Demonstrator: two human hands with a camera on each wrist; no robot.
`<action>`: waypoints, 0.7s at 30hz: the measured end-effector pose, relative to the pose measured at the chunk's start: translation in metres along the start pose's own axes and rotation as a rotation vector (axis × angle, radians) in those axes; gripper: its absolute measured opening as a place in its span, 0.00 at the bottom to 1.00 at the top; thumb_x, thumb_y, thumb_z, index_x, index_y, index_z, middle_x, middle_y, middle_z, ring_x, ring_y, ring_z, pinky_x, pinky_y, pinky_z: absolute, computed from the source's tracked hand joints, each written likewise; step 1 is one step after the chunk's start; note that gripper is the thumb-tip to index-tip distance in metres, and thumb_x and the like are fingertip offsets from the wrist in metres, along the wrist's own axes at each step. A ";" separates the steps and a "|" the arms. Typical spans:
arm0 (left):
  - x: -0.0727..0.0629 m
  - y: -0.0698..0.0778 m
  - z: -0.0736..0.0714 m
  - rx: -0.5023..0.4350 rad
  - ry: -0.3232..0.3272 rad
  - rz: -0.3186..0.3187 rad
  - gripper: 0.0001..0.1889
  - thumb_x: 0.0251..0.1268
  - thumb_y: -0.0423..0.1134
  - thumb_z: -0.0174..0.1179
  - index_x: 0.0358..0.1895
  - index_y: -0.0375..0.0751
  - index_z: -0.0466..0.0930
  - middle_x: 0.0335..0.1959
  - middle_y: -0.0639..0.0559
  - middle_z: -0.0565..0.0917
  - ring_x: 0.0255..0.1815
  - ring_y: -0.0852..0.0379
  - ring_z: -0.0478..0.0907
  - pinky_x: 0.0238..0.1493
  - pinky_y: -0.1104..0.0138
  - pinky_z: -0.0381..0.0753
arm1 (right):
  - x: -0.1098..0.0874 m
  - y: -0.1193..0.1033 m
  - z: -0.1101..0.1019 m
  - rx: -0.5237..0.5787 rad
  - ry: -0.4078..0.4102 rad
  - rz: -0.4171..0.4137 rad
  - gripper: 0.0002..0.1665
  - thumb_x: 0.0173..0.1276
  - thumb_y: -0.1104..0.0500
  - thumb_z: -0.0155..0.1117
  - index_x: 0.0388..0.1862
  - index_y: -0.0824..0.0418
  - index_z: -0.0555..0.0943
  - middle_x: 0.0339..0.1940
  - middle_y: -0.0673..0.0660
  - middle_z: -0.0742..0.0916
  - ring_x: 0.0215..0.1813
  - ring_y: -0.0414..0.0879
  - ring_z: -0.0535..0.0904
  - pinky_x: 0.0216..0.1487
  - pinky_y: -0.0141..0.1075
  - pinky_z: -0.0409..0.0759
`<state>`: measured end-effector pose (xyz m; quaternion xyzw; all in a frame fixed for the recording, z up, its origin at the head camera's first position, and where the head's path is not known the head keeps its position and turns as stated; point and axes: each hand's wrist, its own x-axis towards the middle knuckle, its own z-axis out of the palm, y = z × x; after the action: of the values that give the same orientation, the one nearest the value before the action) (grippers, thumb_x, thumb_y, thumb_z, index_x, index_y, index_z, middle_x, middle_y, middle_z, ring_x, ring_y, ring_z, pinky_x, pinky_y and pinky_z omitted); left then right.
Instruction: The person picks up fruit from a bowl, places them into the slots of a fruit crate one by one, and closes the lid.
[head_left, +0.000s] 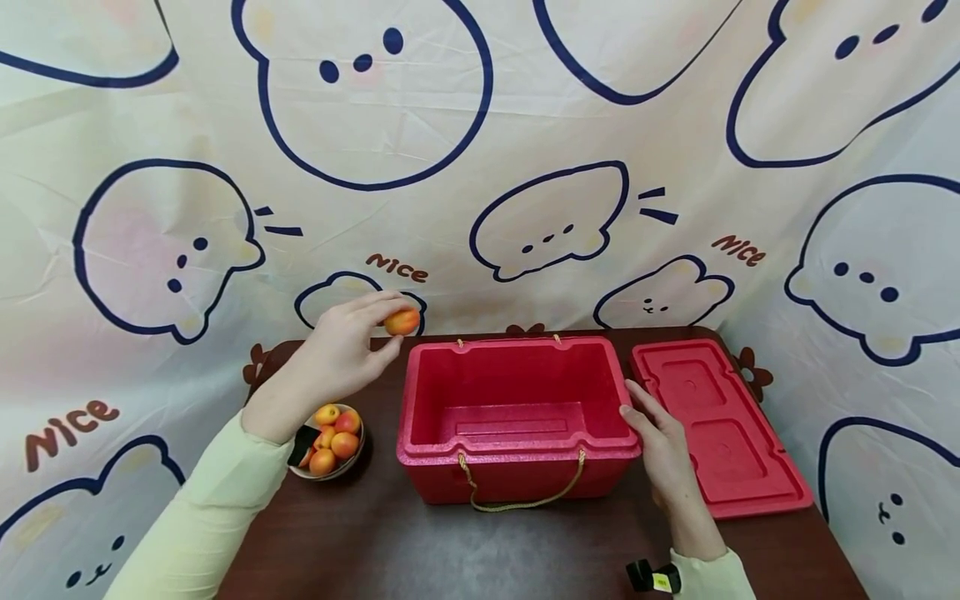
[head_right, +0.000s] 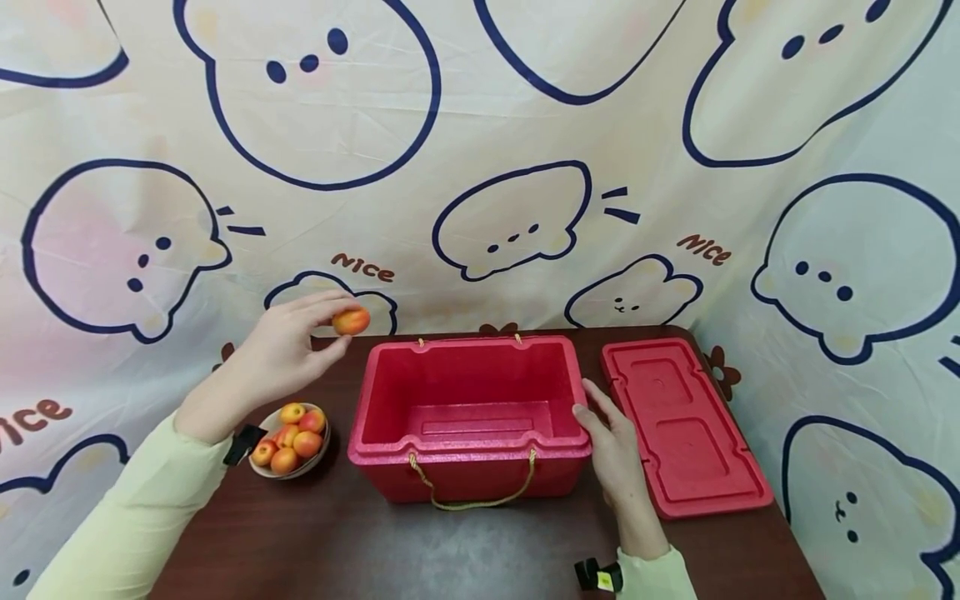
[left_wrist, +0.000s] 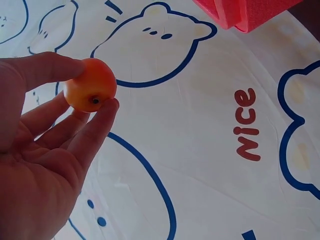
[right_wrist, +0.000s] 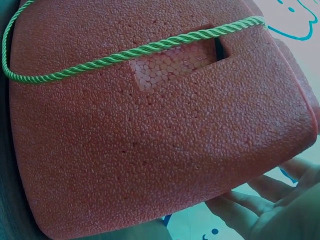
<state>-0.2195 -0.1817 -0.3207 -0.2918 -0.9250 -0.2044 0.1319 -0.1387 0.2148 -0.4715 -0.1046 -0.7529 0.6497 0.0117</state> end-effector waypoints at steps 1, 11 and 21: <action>0.001 0.001 0.000 0.004 -0.009 0.001 0.25 0.59 0.31 0.71 0.61 0.35 0.80 0.64 0.36 0.79 0.63 0.37 0.78 0.54 0.48 0.83 | 0.000 0.000 0.000 -0.001 0.002 0.001 0.34 0.77 0.50 0.57 0.79 0.46 0.65 0.77 0.55 0.70 0.67 0.54 0.73 0.50 0.26 0.81; 0.010 0.009 0.001 -0.005 -0.052 0.026 0.24 0.60 0.31 0.70 0.61 0.38 0.81 0.64 0.39 0.79 0.62 0.40 0.78 0.54 0.50 0.84 | 0.000 0.000 0.001 -0.008 0.008 0.002 0.34 0.77 0.50 0.58 0.79 0.45 0.65 0.77 0.55 0.71 0.66 0.54 0.74 0.50 0.27 0.81; 0.017 0.017 0.007 -0.020 -0.079 0.063 0.22 0.60 0.30 0.69 0.60 0.39 0.81 0.62 0.40 0.80 0.58 0.42 0.80 0.53 0.52 0.85 | 0.000 0.000 0.000 0.009 0.005 -0.005 0.33 0.77 0.52 0.57 0.79 0.47 0.65 0.77 0.56 0.70 0.69 0.58 0.72 0.50 0.25 0.80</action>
<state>-0.2236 -0.1572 -0.3153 -0.3301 -0.9177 -0.1978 0.0987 -0.1385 0.2144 -0.4715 -0.1044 -0.7501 0.6528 0.0158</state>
